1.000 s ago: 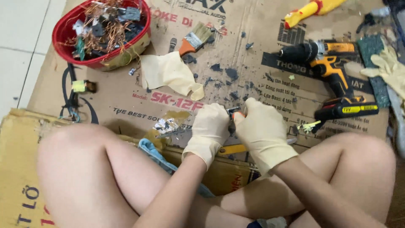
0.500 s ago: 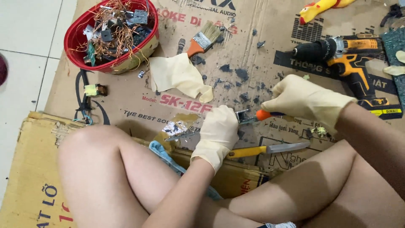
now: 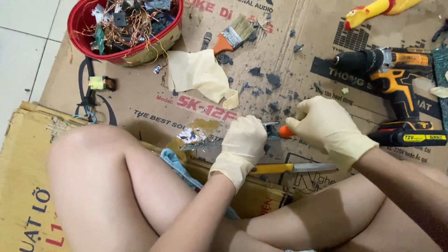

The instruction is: The person sits on the floor and uses a screwdriver to remove screws from a small electronic component. They then use a knife to pry open the casing and separate the parts, placing the removed pieces on the cardboard surface.

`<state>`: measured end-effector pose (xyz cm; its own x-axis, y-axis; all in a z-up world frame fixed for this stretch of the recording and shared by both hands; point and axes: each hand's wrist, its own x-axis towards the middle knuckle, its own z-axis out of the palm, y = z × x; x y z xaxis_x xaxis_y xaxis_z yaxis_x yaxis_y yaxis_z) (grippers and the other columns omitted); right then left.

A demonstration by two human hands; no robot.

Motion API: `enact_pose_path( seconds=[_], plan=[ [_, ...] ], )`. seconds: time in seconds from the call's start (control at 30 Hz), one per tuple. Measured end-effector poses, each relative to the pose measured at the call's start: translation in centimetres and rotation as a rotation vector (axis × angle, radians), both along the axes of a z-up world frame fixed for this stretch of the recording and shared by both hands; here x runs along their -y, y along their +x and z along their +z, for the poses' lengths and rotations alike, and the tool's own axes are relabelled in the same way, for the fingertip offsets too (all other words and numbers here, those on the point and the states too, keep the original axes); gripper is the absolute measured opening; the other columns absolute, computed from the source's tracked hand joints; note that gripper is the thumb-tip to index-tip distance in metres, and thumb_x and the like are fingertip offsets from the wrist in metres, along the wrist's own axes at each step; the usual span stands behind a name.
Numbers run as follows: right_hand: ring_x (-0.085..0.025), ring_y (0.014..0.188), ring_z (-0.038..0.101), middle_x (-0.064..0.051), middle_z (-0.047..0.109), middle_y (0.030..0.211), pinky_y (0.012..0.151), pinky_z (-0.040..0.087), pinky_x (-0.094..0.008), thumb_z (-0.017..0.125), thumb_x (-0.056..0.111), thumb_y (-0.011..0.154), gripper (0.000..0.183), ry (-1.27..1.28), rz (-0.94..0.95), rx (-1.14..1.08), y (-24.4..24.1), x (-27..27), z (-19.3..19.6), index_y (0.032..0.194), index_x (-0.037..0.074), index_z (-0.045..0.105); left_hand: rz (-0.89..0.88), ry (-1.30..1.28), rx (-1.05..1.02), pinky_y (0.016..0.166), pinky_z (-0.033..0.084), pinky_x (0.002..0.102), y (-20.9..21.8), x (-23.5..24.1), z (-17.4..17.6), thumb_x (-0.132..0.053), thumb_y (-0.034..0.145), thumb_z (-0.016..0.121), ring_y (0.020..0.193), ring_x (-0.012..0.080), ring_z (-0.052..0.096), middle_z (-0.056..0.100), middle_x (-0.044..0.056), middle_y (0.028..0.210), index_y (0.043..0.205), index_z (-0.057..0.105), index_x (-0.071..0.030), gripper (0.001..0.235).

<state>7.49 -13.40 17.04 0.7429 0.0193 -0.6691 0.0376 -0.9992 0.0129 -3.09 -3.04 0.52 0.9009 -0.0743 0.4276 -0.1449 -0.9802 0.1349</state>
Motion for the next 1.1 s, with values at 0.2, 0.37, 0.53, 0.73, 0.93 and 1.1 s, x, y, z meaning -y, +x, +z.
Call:
enact_pose_path(
  seconds=[0.2,0.37,0.53,0.73,0.93,1.1],
  plan=[
    [-0.040,0.088,0.074,-0.019,0.075,0.085,0.077,0.058,-0.051,0.066,0.043,0.093,0.033,0.045,0.018,0.262,-4.7,1.1,-2.0,0.092,0.010,0.070,-0.057,0.004,0.003,0.045,0.030,0.044,1.1,-0.5,-0.7,-0.015,0.055,0.057,0.051,0.0316,0.044,0.043,0.010,0.061,0.068,0.058,-0.005,0.017],
    [-0.027,0.074,0.072,-0.009,0.076,0.079,0.071,0.056,-0.041,0.067,0.038,0.094,0.027,0.060,-0.058,0.142,-2.6,0.2,-0.1,0.083,0.015,0.076,-0.005,-0.035,-0.210,0.047,0.042,0.043,0.3,-0.8,2.4,-0.010,0.070,0.059,0.055,0.0306,0.051,0.053,0.013,0.069,0.073,0.060,-0.006,0.005],
    [-0.022,0.047,0.053,-0.017,0.065,0.057,0.045,0.045,-0.033,0.075,0.022,0.089,0.032,0.196,-0.211,-0.047,1.2,2.2,2.1,0.071,-0.005,0.075,0.034,-0.055,-0.265,0.048,0.046,0.042,0.3,-1.5,2.6,-0.009,0.076,0.059,0.055,0.0297,0.053,0.055,0.014,0.071,0.074,0.060,-0.007,0.003],
    [-0.022,0.047,0.057,-0.018,0.066,0.059,0.043,0.044,-0.032,0.073,0.019,0.094,0.035,0.115,-0.170,-0.158,1.5,0.2,3.0,0.068,-0.005,0.073,0.034,-0.008,-0.172,0.045,0.041,0.042,-0.7,-2.8,1.7,-0.010,0.074,0.057,0.053,0.0285,0.050,0.050,0.010,0.067,0.072,0.058,-0.009,0.003],
    [-0.020,0.060,0.067,-0.012,0.076,0.079,0.058,0.056,-0.031,0.068,0.029,0.092,0.027,-0.027,0.054,-0.147,0.6,-0.8,2.3,0.085,0.005,0.078,0.036,0.010,-0.050,0.043,0.037,0.042,0.2,-2.3,1.2,-0.012,0.071,0.055,0.051,0.0272,0.046,0.044,0.007,0.063,0.070,0.056,-0.010,0.003],
    [-0.025,0.064,0.067,-0.015,0.072,0.072,0.067,0.054,-0.034,0.067,0.026,0.096,0.026,0.141,-0.249,0.067,-1.6,-0.3,1.6,0.076,0.010,0.070,0.023,0.018,0.070,0.041,0.033,0.042,1.0,-0.7,0.7,-0.013,0.069,0.053,0.049,0.0260,0.043,0.039,0.004,0.060,0.067,0.054,-0.011,0.003]
  ],
)
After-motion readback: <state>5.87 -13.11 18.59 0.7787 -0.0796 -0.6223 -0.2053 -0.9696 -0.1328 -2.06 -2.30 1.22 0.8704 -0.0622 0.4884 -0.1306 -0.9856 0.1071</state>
